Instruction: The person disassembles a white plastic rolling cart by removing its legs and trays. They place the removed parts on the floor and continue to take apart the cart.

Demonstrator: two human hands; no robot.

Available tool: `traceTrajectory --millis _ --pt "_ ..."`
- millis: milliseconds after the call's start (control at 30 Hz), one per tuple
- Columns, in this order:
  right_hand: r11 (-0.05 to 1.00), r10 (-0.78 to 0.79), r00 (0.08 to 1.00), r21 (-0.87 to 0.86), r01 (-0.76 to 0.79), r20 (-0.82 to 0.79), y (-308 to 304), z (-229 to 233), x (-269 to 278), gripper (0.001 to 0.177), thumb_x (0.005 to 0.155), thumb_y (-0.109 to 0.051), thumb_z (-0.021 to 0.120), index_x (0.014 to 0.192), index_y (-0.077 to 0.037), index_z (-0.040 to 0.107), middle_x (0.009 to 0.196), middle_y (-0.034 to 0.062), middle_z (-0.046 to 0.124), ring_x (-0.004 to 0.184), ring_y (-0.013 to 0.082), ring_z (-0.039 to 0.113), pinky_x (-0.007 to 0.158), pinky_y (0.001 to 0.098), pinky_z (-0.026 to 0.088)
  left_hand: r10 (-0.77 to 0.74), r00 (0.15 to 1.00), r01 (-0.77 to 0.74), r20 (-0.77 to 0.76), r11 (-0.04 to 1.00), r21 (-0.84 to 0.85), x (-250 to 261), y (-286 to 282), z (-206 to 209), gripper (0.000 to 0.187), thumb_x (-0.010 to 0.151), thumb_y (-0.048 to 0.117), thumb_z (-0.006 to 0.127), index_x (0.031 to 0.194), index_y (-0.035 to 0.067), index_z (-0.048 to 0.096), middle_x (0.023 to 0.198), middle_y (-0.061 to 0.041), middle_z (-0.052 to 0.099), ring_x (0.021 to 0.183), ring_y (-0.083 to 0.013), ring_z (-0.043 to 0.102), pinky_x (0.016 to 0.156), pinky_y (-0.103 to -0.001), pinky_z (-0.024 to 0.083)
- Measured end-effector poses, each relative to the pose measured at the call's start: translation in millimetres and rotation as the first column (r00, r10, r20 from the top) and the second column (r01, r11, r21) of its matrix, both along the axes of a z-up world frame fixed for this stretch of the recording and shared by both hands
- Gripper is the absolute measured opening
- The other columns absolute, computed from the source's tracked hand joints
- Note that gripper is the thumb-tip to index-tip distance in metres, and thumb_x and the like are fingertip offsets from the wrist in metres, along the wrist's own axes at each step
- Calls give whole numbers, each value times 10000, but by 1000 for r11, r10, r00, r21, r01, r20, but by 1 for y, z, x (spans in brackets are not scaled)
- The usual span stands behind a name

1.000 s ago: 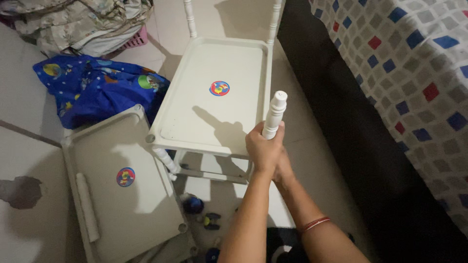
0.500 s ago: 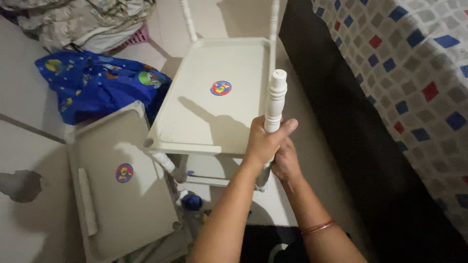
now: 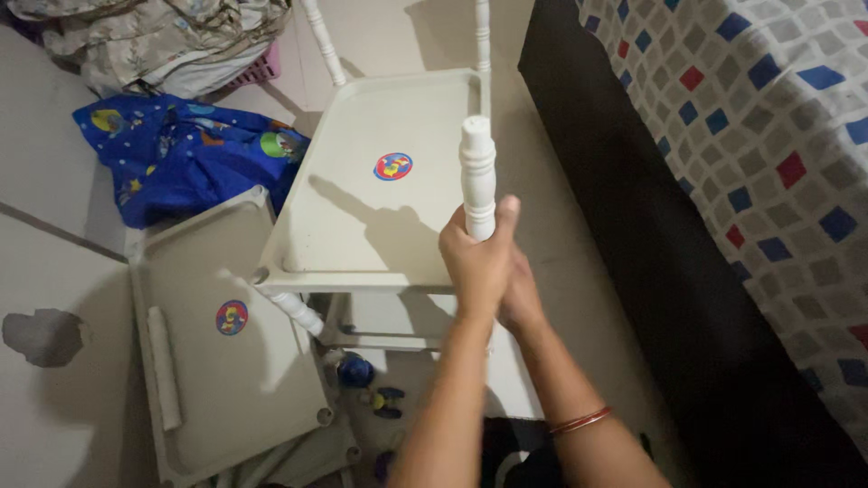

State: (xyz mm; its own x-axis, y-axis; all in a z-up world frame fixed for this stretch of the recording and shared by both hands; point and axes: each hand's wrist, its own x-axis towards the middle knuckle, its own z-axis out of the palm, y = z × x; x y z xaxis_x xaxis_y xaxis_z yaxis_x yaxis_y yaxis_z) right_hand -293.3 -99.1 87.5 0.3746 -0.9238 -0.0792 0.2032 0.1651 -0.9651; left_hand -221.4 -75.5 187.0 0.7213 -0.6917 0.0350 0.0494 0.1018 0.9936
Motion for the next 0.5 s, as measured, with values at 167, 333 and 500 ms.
traceTrajectory --millis 167,333,500 --pt "988 93 958 94 -123 269 -3 5 -4 497 1031 -396 471 1425 -93 480 1230 119 607 1066 220 618 922 393 539 -871 456 796 -183 491 -354 57 -2 -6 239 862 222 823 836 47 661 686 -41 639 597 -127 575 560 -275 428" --pt "993 3 962 116 -37 274 -12 -13 -7 409 1010 -275 580 1334 -27 549 1208 105 652 1045 206 655 889 363 563 -574 792 539 -206 817 -205 19 -17 -10 305 878 248 832 805 39 622 628 -5 556 531 -117 497 482 -313 378" --pt "993 -40 999 -108 40 5 -19 -41 -9 356 978 -219 638 1282 -37 603 1156 81 660 998 156 628 831 318 550 48 999 -48 20 998 -39 -8 -10 19 389 891 348 786 812 -15 670 649 -27 642 603 -150 570 592 -353 493"
